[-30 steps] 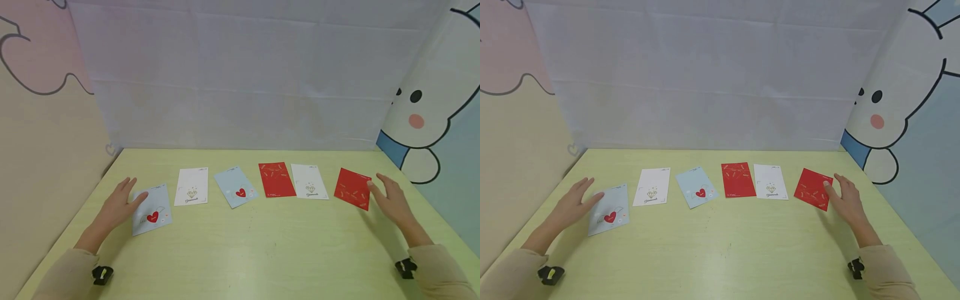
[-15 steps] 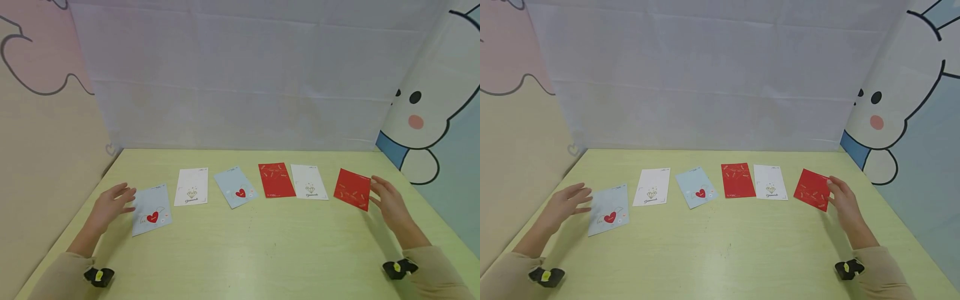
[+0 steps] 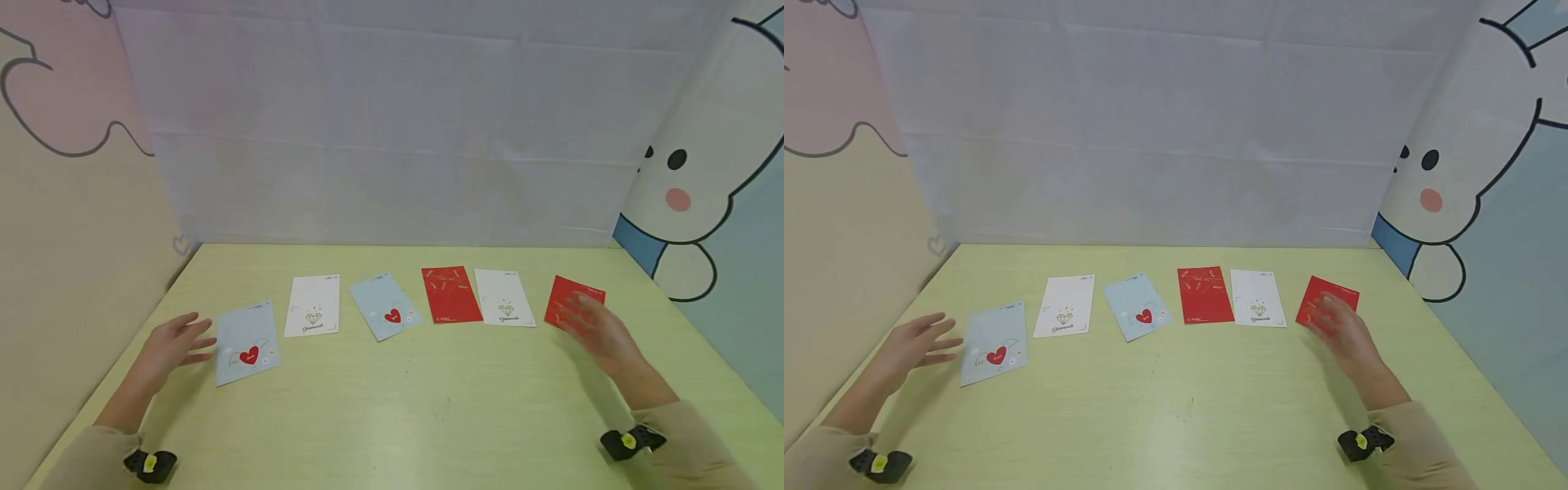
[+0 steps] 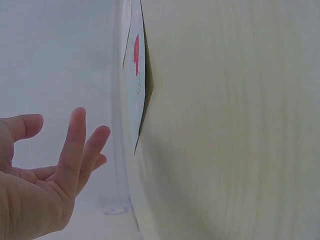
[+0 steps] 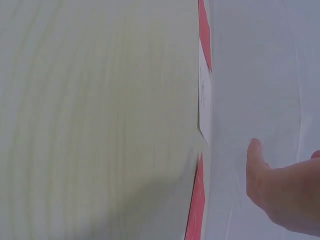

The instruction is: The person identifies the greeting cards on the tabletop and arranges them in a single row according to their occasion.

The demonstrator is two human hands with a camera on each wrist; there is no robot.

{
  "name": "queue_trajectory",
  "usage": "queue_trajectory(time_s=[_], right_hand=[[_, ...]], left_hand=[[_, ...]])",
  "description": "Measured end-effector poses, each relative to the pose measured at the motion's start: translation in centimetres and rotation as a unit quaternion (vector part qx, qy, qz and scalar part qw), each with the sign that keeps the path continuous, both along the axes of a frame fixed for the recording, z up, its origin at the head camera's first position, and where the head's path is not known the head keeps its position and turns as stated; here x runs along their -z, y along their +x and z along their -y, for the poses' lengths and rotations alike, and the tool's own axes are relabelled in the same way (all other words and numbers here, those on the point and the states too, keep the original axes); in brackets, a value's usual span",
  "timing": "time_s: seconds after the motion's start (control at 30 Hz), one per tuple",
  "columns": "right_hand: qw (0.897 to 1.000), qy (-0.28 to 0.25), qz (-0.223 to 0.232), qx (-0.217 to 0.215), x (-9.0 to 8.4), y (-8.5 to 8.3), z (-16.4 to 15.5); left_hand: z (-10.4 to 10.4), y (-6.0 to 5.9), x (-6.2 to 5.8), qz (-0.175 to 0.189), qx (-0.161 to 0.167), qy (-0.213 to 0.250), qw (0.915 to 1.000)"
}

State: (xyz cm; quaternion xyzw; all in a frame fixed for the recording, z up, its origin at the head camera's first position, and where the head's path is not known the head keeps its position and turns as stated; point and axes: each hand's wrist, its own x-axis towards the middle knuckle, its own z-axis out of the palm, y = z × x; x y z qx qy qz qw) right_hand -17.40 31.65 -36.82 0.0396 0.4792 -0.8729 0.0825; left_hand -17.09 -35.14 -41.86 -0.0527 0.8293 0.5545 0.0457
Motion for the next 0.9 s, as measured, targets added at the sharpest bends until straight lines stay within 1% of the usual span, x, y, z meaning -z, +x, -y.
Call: queue_trajectory(time_s=[0.07,0.1,0.2,0.3,0.33,0.37,0.47,0.5,0.53,0.6,0.67,0.73,0.77,0.83,0.9], right_hand=[[1.0,-0.021,-0.003,-0.013,0.1,0.0,0.7],[1.0,-0.025,-0.002,-0.019,0.1,0.0,1.1],[0.999,-0.005,0.002,-0.032,0.0,-0.1,2.5],[0.999,0.022,0.02,-0.04,-0.2,-0.1,3.9],[0.998,0.031,0.026,-0.042,-0.2,-0.1,4.4],[0.998,0.039,0.032,-0.045,-0.3,-0.1,4.9],[0.995,0.066,0.04,-0.056,-0.3,0.0,6.2],[0.994,0.077,0.039,-0.062,-0.3,0.0,6.7],[0.993,0.091,0.035,-0.069,-0.2,-0.1,7.1],[0.99,0.113,0.026,-0.081,-0.1,-0.1,7.9],[0.987,0.131,0.016,-0.094,0.1,-0.2,8.7],[0.984,0.142,0.007,-0.103,0.2,-0.2,9.5],[0.984,0.143,0.007,-0.105,0.3,-0.2,9.8],[0.984,0.143,0.005,-0.11,0.4,-0.2,10.5],[0.983,0.143,0.008,-0.113,0.5,-0.2,11.2]], left_hand=[[0.3,0.0,0.4,0.002,0.002,0.006,1.0],[0.6,-0.1,0.8,0.001,0.006,0.003,1.0],[0.7,0.1,1.2,0.002,0.0,0.015,0.9999],[0.2,0.6,0.4,0.009,0.014,0.008,0.9998],[-0.3,1.0,-0.2,0.014,0.015,0.012,0.9997],[-0.5,1.2,-0.6,0.017,0.019,0.009,0.9996],[-1.1,1.8,-1.4,0.027,0.018,0.003,0.9995],[-1.3,2.0,-1.7,0.031,0.018,0.002,0.9994],[-1.5,2.1,-1.9,0.037,0.01,0.002,0.9993],[-1.9,2.4,-2.4,0.043,0.009,-0.001,0.999],[-2.3,2.8,-3.0,0.046,0.016,-0.005,0.9988],[-2.6,3.1,-3.3,0.047,0.017,-0.005,0.9987],[-2.7,3.1,-3.4,0.046,0.027,-0.008,0.9986],[-2.7,3.2,-3.4,0.049,0.021,-0.006,0.9986],[-2.8,3.2,-3.3,0.052,0.023,-0.005,0.9983]])
